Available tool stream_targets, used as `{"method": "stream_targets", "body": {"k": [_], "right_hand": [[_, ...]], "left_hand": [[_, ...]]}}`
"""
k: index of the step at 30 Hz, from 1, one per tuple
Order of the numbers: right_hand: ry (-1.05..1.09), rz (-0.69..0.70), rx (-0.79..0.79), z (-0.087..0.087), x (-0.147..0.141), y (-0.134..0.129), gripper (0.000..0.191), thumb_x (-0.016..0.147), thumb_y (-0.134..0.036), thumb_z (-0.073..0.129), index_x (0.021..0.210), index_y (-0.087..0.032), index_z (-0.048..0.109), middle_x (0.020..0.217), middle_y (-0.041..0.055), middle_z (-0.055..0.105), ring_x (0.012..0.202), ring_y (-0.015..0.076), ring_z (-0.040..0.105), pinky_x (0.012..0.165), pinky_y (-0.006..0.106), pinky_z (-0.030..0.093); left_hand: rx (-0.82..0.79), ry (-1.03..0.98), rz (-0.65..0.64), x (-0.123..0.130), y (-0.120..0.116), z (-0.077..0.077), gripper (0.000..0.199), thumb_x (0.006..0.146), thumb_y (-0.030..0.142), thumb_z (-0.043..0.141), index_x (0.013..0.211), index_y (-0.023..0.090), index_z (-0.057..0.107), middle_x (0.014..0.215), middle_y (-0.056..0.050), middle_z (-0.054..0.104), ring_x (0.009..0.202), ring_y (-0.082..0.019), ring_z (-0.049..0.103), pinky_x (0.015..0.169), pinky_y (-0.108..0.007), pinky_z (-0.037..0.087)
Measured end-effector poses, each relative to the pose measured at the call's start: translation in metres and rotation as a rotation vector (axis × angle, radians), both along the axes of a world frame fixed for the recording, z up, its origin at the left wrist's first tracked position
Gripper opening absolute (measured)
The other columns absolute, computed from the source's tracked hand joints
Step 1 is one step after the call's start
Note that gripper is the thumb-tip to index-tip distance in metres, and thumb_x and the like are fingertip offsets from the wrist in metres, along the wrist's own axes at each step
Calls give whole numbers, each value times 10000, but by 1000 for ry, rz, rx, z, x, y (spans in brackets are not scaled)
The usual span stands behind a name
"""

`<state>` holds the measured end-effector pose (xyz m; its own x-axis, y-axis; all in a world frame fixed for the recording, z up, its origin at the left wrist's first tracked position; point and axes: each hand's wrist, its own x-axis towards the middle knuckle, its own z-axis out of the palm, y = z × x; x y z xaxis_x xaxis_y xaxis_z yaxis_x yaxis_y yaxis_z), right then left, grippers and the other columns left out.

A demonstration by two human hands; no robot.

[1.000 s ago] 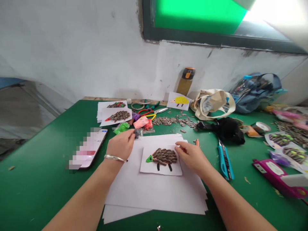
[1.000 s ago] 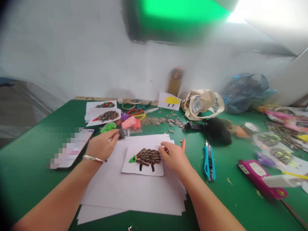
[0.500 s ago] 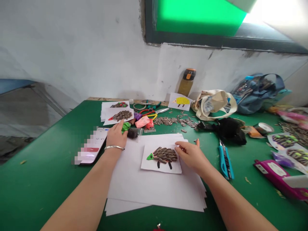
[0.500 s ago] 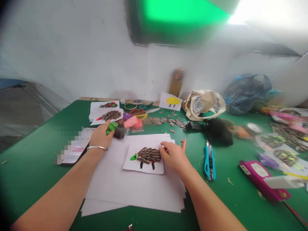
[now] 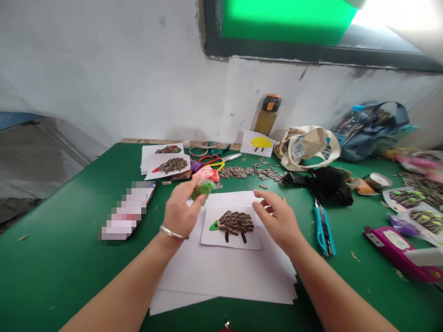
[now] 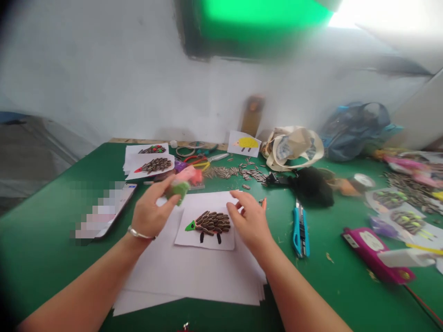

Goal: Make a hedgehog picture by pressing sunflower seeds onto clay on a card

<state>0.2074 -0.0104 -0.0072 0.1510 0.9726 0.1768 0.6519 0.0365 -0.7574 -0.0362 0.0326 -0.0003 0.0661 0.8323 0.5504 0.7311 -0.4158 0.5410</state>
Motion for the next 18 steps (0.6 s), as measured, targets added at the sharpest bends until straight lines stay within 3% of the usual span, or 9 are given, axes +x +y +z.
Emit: {"method": "stream_targets", "body": {"k": [3, 6, 10, 14, 18], "right_hand": [[197, 139, -93, 12, -18, -6, 372, 816, -410, 571, 1137, -232, 627, 1080, 79, 659, 747, 154, 605, 813, 372, 506], [458, 271, -214, 13, -30, -8, 352, 794, -383, 602, 1090, -193, 616, 931, 55, 658, 715, 147, 590, 660, 296, 511], [682, 304, -241, 8, -32, -9, 206, 803, -320, 599, 953, -180, 618, 753, -3, 601, 670, 123, 564, 629, 263, 497], [697, 306, -214, 8, -30, -11, 173, 816, -299, 589, 940, -185, 628, 758, -3, 614, 675, 122, 573, 642, 264, 504], [729, 315, -218, 10, -28, -14, 158, 821, -307, 594, 915, -192, 646, 787, 7, 644, 713, 138, 613, 688, 288, 527]], "left_hand": [[-85, -99, -227, 20, -17, -1, 460, 828, 226, 595, 1287, 238, 575, 1014, -41, 677, 918, -188, 601, 889, -337, 485], [-141, -176, -357, 31, -27, -4, 474, 831, 210, 602, 1302, 247, 564, 978, -45, 672, 902, -185, 600, 863, -344, 495], [-302, -267, -388, 33, -31, -4, 550, 801, 261, 649, 1338, 242, 532, 1035, -53, 664, 953, -190, 605, 892, -353, 497], [-604, -466, -436, 34, -30, 0, 675, 759, 347, 697, 1384, 223, 474, 1216, -77, 633, 1089, -224, 599, 943, -365, 491], [-838, -526, -604, 35, -31, 9, 401, 805, 375, 652, 1136, 150, 668, 956, -66, 712, 887, -216, 648, 789, -327, 538]]}}
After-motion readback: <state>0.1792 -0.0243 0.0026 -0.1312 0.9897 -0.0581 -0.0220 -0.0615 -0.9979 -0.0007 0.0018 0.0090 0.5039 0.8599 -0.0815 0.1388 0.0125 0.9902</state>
